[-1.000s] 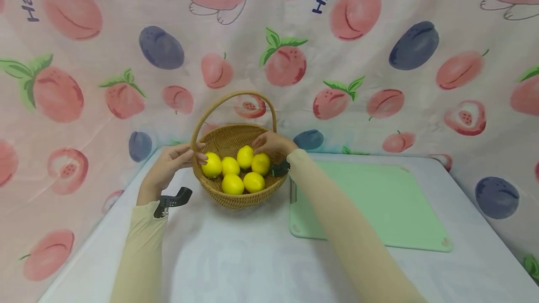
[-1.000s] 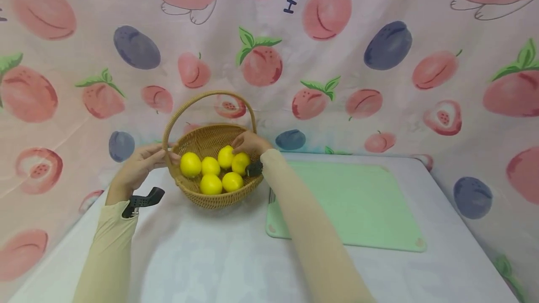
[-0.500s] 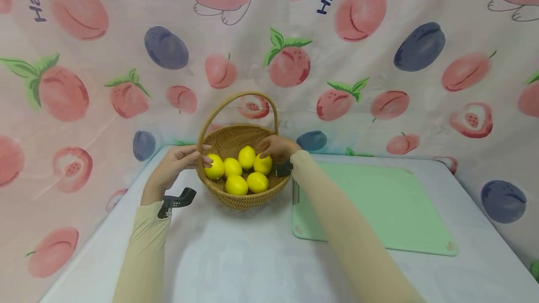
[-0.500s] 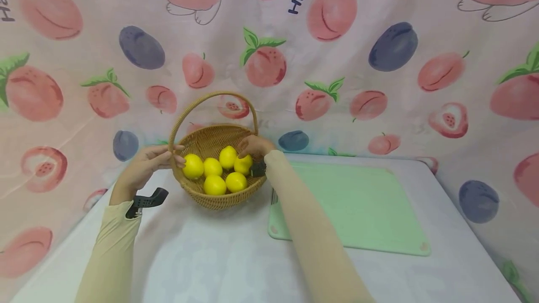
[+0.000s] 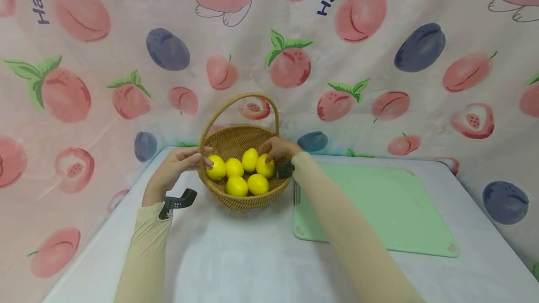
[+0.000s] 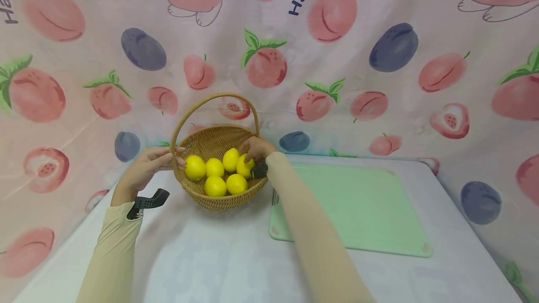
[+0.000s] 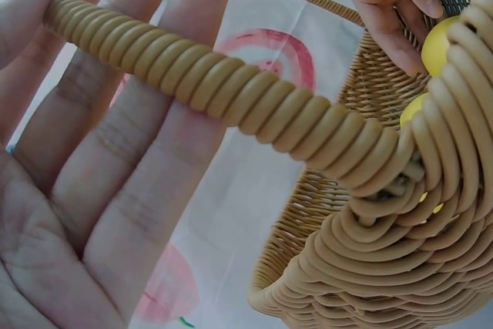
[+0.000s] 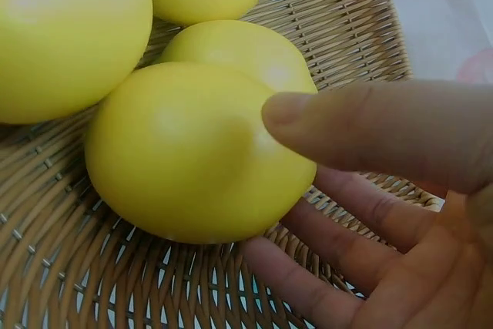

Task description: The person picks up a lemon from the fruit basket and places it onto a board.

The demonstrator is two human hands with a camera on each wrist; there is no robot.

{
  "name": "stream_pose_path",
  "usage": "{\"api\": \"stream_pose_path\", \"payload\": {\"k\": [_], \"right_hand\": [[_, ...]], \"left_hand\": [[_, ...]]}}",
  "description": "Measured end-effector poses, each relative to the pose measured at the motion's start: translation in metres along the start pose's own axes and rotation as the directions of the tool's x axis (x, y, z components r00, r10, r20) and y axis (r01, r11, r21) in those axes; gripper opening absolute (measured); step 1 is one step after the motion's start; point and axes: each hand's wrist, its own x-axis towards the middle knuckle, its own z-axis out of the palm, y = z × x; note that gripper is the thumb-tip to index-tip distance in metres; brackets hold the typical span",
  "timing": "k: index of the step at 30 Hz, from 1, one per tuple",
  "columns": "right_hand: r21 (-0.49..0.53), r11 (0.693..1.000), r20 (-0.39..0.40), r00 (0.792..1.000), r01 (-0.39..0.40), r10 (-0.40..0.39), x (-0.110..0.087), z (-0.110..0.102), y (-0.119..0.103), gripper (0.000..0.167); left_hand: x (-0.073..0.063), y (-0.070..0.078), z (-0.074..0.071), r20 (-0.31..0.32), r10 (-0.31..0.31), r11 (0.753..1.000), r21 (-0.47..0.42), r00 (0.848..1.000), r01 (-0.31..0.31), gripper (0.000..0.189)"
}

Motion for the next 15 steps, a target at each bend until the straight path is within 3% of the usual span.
{"api": "stream_pose_path", "payload": {"k": [6, 15], "right_hand": [[-0.037, 0.999, -0.004, 1.000, -0.008, 0.008, 0.0004, -0.0015, 0.0017, 0.037], [-0.102, 0.995, 0.074, 0.997, 0.000, 0.007, 0.0044, -0.0032, 0.0049, 0.039]], "left_hand": [[0.0006, 0.0020, 0.0007, 0.010, -0.003, 1.000, -0.004, 1.000, 0.003, 0.025], [-0.0005, 0.0026, 0.0027, 0.001, -0.011, 1.000, -0.010, 1.000, 0.011, 0.024]]}}
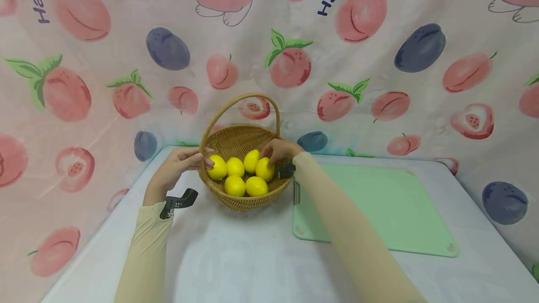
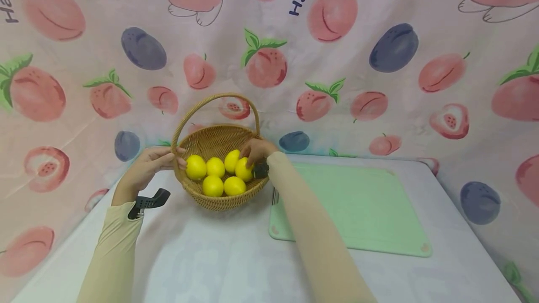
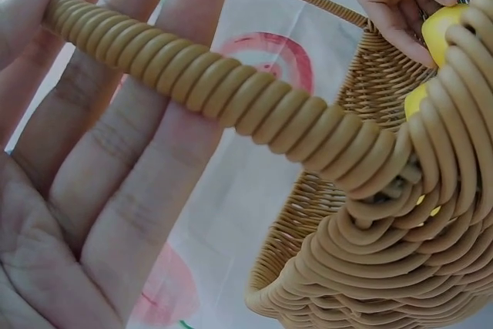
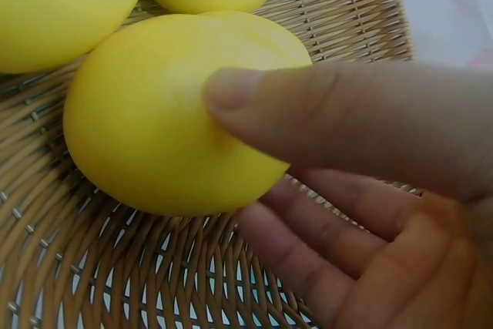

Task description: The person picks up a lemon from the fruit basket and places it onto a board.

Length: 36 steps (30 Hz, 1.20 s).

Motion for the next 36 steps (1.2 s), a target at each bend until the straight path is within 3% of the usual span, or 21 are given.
{"api": "stream_pose_path", "payload": {"k": [8, 21, 27, 36], "right_hand": [[-0.042, 0.998, 0.041, 0.999, 0.035, -0.033, 0.000, 0.004, -0.002, 0.034], [-0.080, 0.997, 0.083, 0.997, 0.007, 0.000, -0.003, 0.006, -0.002, 0.043], [-0.086, 0.996, 0.057, 0.998, -0.013, 0.018, -0.006, 0.008, -0.003, 0.042], [-0.180, 0.984, -0.014, 1.000, -0.011, 0.008, -0.008, 0.006, -0.009, 0.040]], "left_hand": [[-0.003, -0.001, 0.001, -0.008, 0.027, 0.999, -0.023, 1.000, -0.027, 0.026], [-0.002, 0.002, 0.010, -0.039, 0.000, 0.999, 0.039, 0.999, 0.001, 0.026], [-0.001, 0.001, 0.012, -0.040, 0.012, 0.999, 0.036, 0.999, -0.010, 0.028], [-0.001, 0.000, 0.011, -0.055, 0.020, 0.999, 0.039, 0.998, -0.018, 0.028]]}}
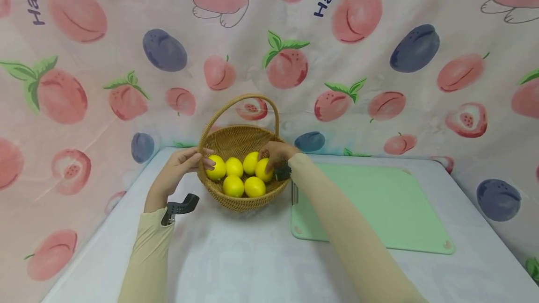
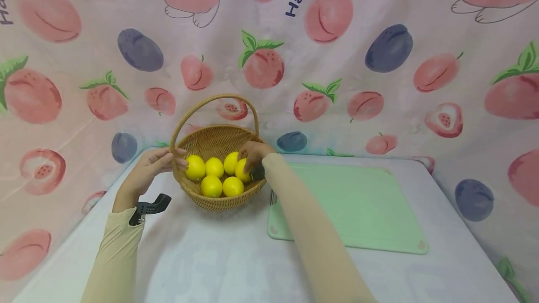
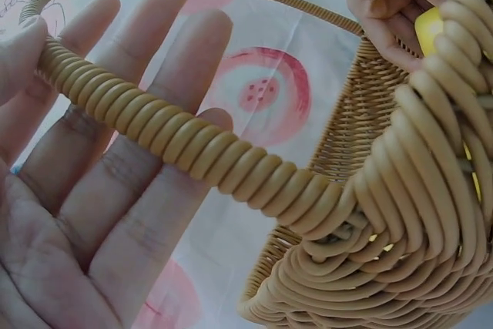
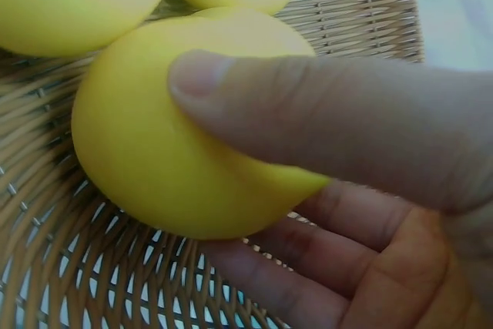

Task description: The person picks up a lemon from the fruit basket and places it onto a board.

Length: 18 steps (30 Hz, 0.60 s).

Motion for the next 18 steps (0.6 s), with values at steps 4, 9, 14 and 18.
{"api": "stream_pose_path", "payload": {"k": [4, 9, 14, 18], "right_hand": [[-0.015, 1.000, -0.041, 0.999, 0.000, -0.001, -0.003, -0.005, -0.004, 0.037], [-0.012, 0.999, -0.048, 0.998, 0.047, -0.048, -0.007, -0.011, -0.008, 0.038], [0.056, 0.996, -0.040, 0.997, 0.068, -0.066, -0.011, -0.015, -0.009, 0.039], [0.149, 0.987, -0.050, 0.997, 0.061, -0.054, -0.017, -0.018, -0.009, 0.038]], "left_hand": [[0.000, -0.001, -0.001, -0.022, -0.006, 1.000, 0.008, 1.000, 0.006, 0.033], [0.000, -0.001, -0.001, -0.037, -0.006, 1.000, 0.015, 0.999, 0.007, 0.033], [-0.002, -0.001, 0.000, -0.036, -0.005, 1.000, 0.011, 0.999, 0.005, 0.031], [-0.003, -0.003, 0.000, -0.043, -0.016, 1.000, 0.011, 0.999, 0.016, 0.030]]}}
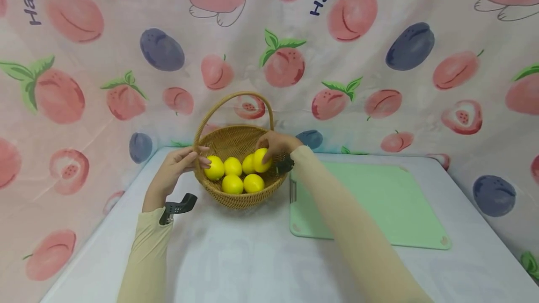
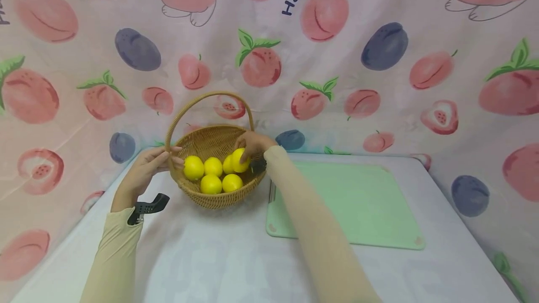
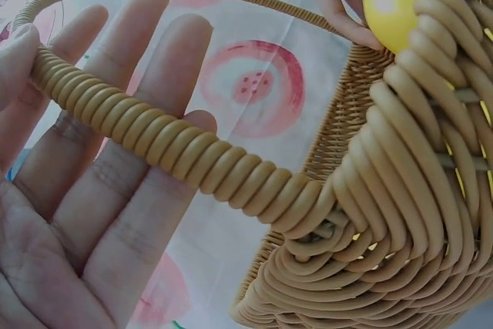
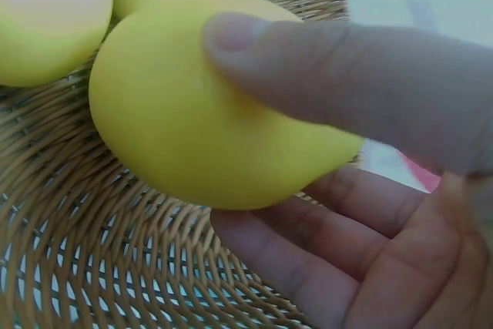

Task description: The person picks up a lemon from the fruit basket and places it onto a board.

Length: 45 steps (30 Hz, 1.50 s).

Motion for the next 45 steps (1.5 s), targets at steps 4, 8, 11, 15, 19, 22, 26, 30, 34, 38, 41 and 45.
{"api": "stream_pose_path", "payload": {"k": [4, 8, 11, 15, 19, 22, 26, 30, 34, 38, 41, 45], "right_hand": [[0.003, 1.000, -0.020, 1.000, 0.012, -0.012, -0.002, -0.004, 0.000, 0.038], [-0.016, 0.998, -0.033, 0.998, 0.055, -0.055, -0.005, -0.010, -0.001, 0.039], [0.021, 0.996, -0.035, 0.996, 0.086, -0.085, -0.009, -0.015, -0.003, 0.040], [0.047, 0.993, -0.078, 0.992, 0.105, -0.101, -0.017, -0.021, -0.005, 0.040], [0.060, 0.987, -0.119, 0.983, 0.150, -0.142, -0.023, -0.023, -0.004, 0.042], [0.086, 0.975, -0.132, 0.972, 0.207, -0.194, -0.029, -0.024, -0.002, 0.042], [0.111, 0.958, -0.168, 0.955, 0.263, -0.243, -0.039, -0.026, 0.001, 0.043], [0.118, 0.951, -0.199, 0.945, 0.285, -0.258, -0.048, -0.028, 0.006, 0.047], [0.078, 0.951, -0.233, 0.933, 0.298, -0.273, -0.057, -0.029, 0.012, 0.047], [0.085, 0.937, -0.266, 0.914, 0.339, -0.307, -0.068, -0.028, 0.017, 0.044], [0.141, 0.916, -0.271, 0.905, 0.375, -0.329, -0.077, -0.028, 0.022, 0.042], [0.195, 0.901, -0.281, 0.903, 0.386, -0.326, -0.088, -0.027, 0.029, 0.044]], "left_hand": [[-0.001, -0.001, -0.001, -0.009, -0.010, 1.000, -0.015, 1.000, 0.010, 0.029], [-0.002, -0.001, -0.001, -0.009, -0.012, 0.999, -0.036, 1.000, 0.012, 0.029], [-0.003, -0.002, -0.001, -0.012, -0.006, 0.999, -0.043, 1.000, 0.005, 0.028], [-0.003, -0.002, 0.000, -0.028, 0.013, 0.998, -0.054, 1.000, -0.014, 0.027], [-0.003, -0.001, 0.001, -0.050, 0.034, 0.995, -0.089, 0.998, -0.038, 0.025], [-0.004, -0.001, 0.001, -0.061, 0.042, 0.994, -0.100, 0.997, -0.048, 0.024], [-0.003, 0.000, 0.001, -0.064, 0.038, 0.995, -0.087, 0.997, -0.044, 0.024], [-0.001, 0.000, 0.001, -0.062, 0.028, 0.997, -0.067, 0.998, -0.032, 0.025], [-0.001, 0.002, 0.002, -0.065, 0.016, 0.998, -0.058, 0.998, -0.020, 0.025], [-0.001, 0.006, 0.005, -0.077, 0.010, 0.997, -0.069, 0.997, -0.016, 0.024], [-0.001, 0.010, 0.008, -0.081, 0.023, 0.997, -0.070, 0.996, -0.029, 0.027], [0.000, 0.014, 0.010, -0.078, 0.037, 0.998, -0.048, 0.996, -0.041, 0.033]]}}
